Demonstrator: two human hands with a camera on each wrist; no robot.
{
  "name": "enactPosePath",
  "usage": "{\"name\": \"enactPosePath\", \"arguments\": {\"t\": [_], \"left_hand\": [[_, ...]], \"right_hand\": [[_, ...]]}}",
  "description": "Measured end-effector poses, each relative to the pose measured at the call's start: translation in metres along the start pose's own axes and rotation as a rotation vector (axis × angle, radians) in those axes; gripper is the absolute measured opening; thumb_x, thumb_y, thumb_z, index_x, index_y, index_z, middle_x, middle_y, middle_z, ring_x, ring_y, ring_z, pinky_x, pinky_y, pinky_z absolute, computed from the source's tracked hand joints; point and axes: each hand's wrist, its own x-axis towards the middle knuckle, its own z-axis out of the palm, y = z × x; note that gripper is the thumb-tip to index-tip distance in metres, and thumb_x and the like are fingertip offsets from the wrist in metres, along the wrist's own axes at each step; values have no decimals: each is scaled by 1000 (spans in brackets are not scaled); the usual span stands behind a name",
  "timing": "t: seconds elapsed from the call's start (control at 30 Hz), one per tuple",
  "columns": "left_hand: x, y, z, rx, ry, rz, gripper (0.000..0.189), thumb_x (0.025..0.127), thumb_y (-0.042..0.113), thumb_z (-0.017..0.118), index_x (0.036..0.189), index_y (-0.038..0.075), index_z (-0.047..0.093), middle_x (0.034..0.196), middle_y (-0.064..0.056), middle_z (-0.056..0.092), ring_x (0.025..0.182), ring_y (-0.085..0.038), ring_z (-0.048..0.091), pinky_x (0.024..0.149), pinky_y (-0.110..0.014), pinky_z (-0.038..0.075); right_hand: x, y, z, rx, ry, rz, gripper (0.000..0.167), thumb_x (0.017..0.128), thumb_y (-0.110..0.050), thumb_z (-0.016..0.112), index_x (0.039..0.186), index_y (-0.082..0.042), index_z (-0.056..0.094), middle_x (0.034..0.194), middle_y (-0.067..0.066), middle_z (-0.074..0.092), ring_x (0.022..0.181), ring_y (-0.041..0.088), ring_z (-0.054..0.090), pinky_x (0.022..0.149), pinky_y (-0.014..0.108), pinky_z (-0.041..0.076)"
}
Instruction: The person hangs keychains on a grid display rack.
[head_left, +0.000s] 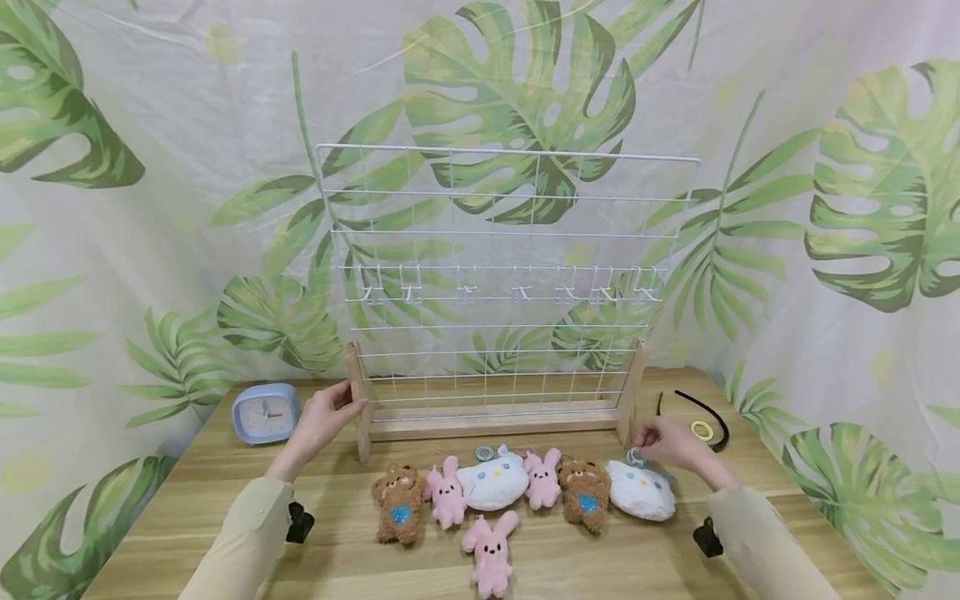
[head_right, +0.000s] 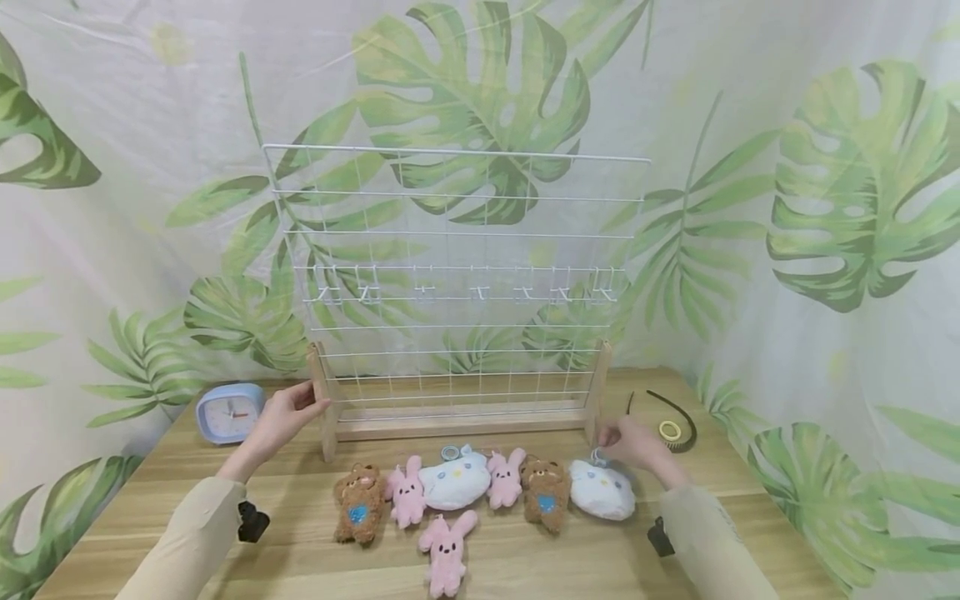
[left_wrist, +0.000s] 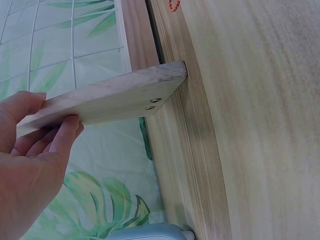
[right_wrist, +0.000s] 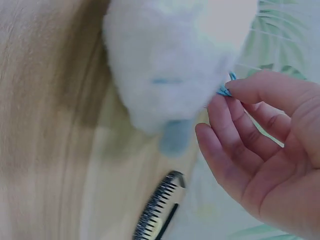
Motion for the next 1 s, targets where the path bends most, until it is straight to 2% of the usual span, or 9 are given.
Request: {"name": "enactPosePath", "arguments": {"t": [0.23,0.47,0.77,0.9,1.0], "left_hand": [[-2,-1,-2,7,-1,-8,59,103,23,54,148,-10,37,139,-32,54,128,-46,55,100,-54,52],[-3,-1,-3,8,-5,-10,59,103,22,54,148,-10,36,139,-32,53,129,-46,54,100,-54,52],[-2,0,-1,0,0,-3,58,103,23,55,148,-10,38,138,-32,55,128,-45,55,100,-53,53],[-1,1,1,-4,-5,1,58,103,23,55,147,-10,38,138,-32,55,128,-46,55,99,-53,53],[-1,2,1,-2,-7,2,57,103,21,55,148,-11,38,138,-32,54,128,-46,55,99,-53,53]], "right_hand": [[-12,-20,-18,6,82,-61,5,83,-1,69,86,-3,65,78,3,65,68,1,52,59,18,46],[-20,-47,-40,-77,232,-94,7,83,-4,72,81,-9,68,75,0,67,68,-3,54,61,17,48],[-18,-71,-66,-76,401,-141,4,85,-3,74,86,-6,71,83,8,73,72,0,62,66,16,55],[-17,-84,-77,-47,478,-142,7,86,-5,74,92,-3,71,86,12,75,72,-4,62,66,13,54],[-16,-94,-86,5,550,-180,9,86,-3,73,94,0,71,88,17,74,73,-10,59,66,8,53]]}}
